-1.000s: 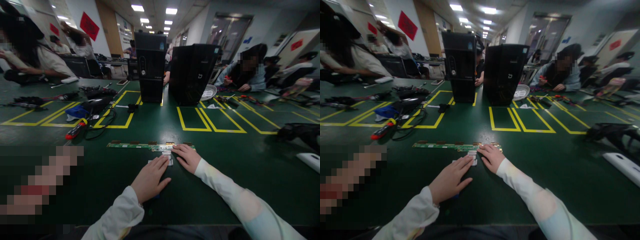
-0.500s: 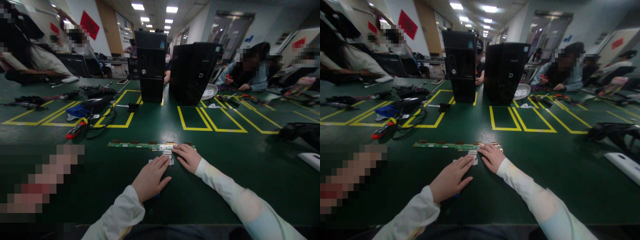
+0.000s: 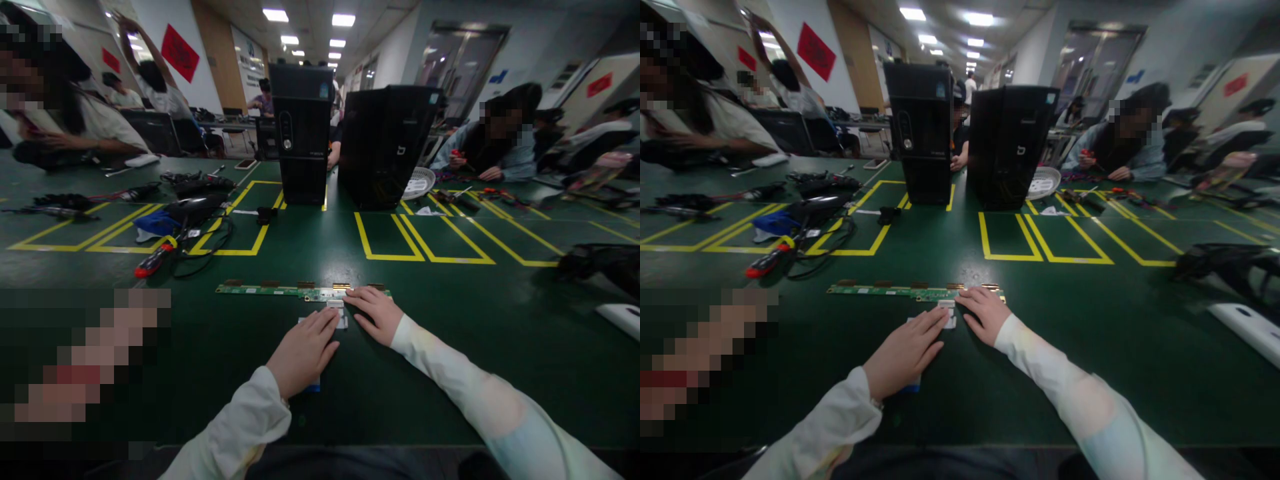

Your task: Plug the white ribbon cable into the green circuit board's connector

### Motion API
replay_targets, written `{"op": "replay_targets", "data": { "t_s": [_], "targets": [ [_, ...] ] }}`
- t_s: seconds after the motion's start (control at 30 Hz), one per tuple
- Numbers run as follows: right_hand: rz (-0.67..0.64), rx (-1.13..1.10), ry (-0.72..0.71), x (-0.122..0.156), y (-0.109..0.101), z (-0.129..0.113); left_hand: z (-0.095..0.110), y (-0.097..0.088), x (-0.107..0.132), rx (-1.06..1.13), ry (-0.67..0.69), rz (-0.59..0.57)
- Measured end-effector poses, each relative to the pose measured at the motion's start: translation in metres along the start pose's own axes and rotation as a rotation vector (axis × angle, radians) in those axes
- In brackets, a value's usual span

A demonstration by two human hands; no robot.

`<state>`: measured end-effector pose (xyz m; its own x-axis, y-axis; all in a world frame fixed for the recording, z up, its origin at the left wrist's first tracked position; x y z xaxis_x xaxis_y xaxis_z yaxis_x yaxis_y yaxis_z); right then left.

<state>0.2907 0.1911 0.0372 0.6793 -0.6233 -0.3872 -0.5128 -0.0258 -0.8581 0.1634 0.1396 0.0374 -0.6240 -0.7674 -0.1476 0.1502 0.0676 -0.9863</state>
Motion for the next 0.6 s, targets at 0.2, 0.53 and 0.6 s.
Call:
{"op": "replay_targets", "data": {
  "t_s": [0.2,0.53,0.6],
  "targets": [
    [-0.010,-0.004,-0.021,0.002,0.001,0.000,-0.005,0.002,-0.003,0.016,0.013,-0.027],
    [-0.026,-0.009,-0.018,0.002,0.001,0.001,-0.005,-0.004,-0.010,0.028,0.054,-0.043],
    [-0.026,-0.006,-0.011,0.003,0.001,0.001,-0.005,-0.004,-0.011,0.025,0.042,-0.038]
  ]
}}
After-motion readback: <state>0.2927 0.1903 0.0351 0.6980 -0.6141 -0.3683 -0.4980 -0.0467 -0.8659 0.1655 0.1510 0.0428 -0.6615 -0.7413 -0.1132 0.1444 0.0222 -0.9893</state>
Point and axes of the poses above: each hand's wrist, its own x-axis away from the middle knuckle, its own y-axis out of the palm, z = x × y, the point moved 8 cm from there along -x, towards the middle knuckle, and after that the axes turned 8 degrees about -x, right-handed, at the moved point
